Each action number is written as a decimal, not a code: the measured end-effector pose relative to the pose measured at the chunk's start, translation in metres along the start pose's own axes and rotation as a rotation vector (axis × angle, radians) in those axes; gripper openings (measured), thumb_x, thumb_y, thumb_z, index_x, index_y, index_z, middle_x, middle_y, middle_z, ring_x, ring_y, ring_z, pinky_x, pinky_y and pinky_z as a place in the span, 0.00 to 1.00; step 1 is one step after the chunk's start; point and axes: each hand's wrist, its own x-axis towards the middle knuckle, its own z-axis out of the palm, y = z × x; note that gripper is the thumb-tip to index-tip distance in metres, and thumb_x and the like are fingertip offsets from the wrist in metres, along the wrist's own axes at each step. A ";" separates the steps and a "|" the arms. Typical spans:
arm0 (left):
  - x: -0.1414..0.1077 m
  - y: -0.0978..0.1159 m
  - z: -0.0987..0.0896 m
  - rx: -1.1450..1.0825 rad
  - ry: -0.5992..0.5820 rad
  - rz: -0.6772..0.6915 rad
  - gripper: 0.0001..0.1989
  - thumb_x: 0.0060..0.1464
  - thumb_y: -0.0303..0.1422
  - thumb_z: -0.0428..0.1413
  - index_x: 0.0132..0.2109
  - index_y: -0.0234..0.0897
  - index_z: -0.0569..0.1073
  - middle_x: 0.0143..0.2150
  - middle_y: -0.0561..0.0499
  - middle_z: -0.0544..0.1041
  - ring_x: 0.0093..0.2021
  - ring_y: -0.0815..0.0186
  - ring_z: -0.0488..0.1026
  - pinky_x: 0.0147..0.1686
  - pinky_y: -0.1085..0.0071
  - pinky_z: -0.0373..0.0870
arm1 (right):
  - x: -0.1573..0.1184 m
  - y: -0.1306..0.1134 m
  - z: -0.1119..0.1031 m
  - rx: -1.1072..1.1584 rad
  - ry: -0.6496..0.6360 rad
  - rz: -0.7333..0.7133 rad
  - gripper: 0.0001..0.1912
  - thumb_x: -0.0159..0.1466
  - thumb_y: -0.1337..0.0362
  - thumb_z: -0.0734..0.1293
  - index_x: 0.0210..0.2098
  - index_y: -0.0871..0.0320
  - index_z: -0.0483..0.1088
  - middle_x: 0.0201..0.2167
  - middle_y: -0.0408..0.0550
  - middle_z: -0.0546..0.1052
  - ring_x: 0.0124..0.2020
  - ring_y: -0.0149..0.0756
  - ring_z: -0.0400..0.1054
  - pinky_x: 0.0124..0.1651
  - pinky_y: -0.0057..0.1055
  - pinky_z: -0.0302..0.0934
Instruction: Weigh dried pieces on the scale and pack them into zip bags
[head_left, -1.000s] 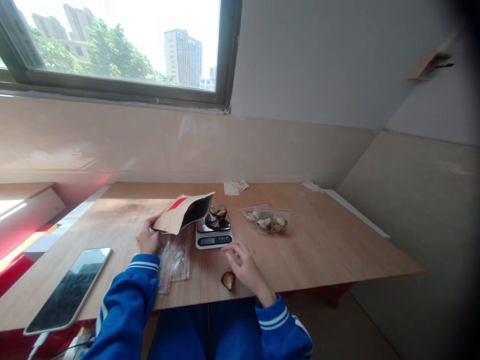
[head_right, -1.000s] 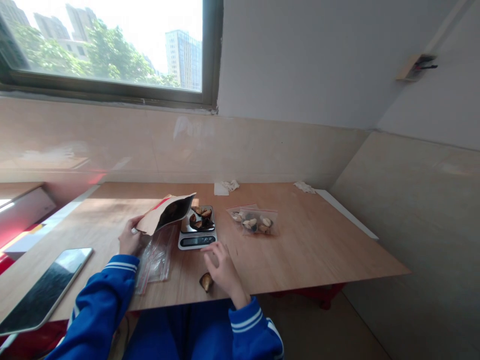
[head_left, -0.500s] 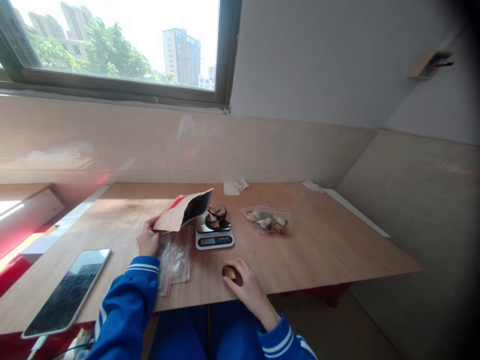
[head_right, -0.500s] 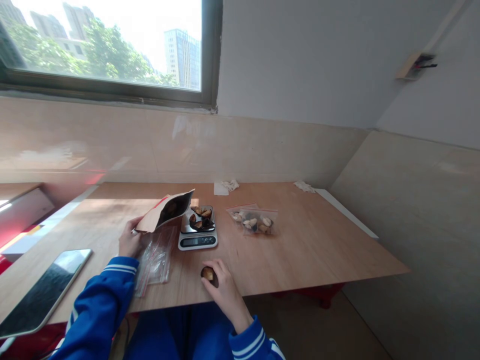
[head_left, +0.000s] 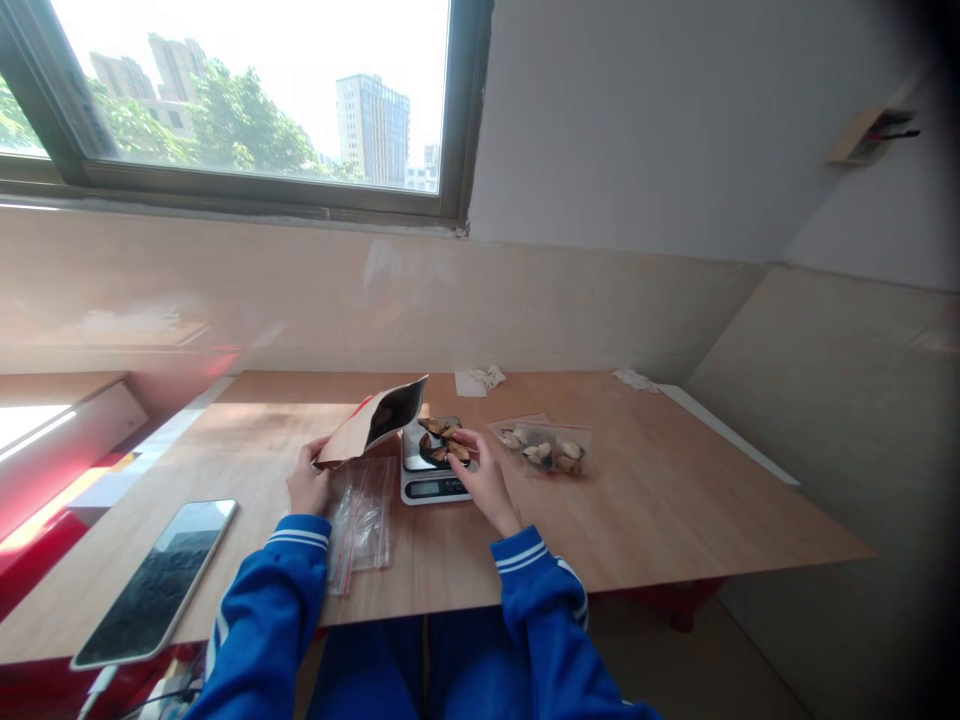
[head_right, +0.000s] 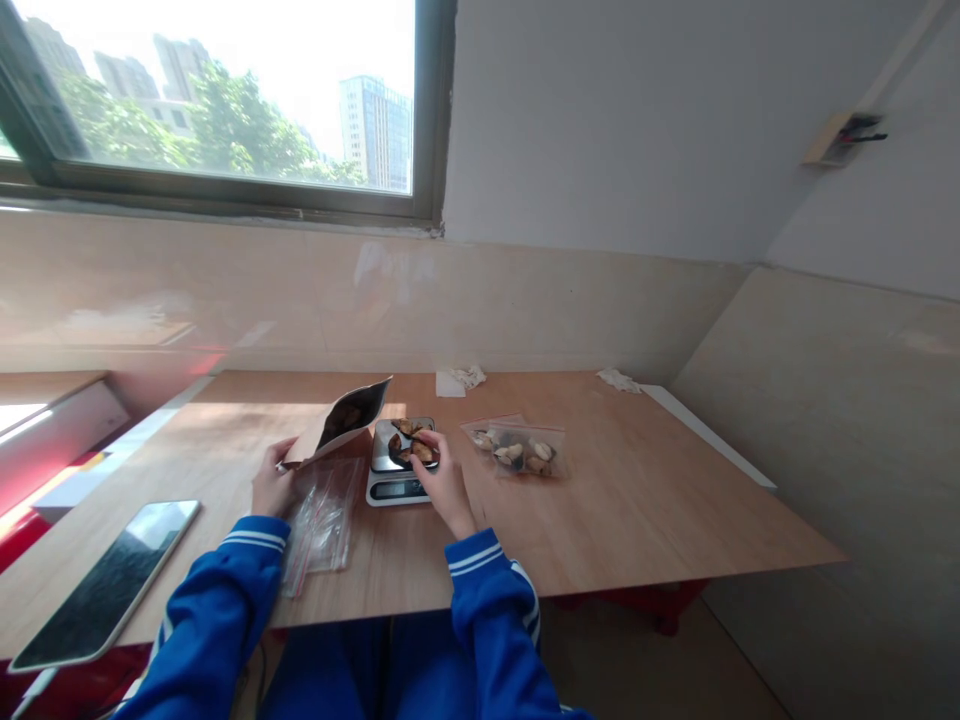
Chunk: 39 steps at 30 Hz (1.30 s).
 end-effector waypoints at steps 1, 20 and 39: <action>0.000 0.000 0.000 -0.001 -0.002 0.003 0.24 0.45 0.39 0.57 0.51 0.43 0.70 0.47 0.50 0.77 0.50 0.57 0.72 0.52 0.62 0.66 | 0.000 0.000 0.003 0.001 -0.011 -0.017 0.16 0.61 0.61 0.66 0.48 0.56 0.68 0.43 0.50 0.75 0.47 0.39 0.69 0.50 0.37 0.65; -0.001 0.005 -0.003 0.057 -0.029 -0.001 0.24 0.47 0.41 0.55 0.52 0.42 0.68 0.48 0.48 0.76 0.52 0.56 0.72 0.54 0.60 0.63 | 0.014 0.012 0.051 -0.630 -0.235 -0.336 0.07 0.64 0.64 0.64 0.41 0.52 0.73 0.51 0.48 0.73 0.56 0.46 0.59 0.56 0.47 0.49; 0.002 0.006 -0.001 0.217 0.018 -0.137 0.25 0.51 0.49 0.50 0.51 0.38 0.65 0.43 0.42 0.76 0.45 0.50 0.73 0.44 0.56 0.66 | -0.027 0.055 -0.015 -0.555 0.382 -0.082 0.16 0.61 0.75 0.54 0.34 0.56 0.71 0.39 0.50 0.67 0.43 0.41 0.61 0.51 0.42 0.51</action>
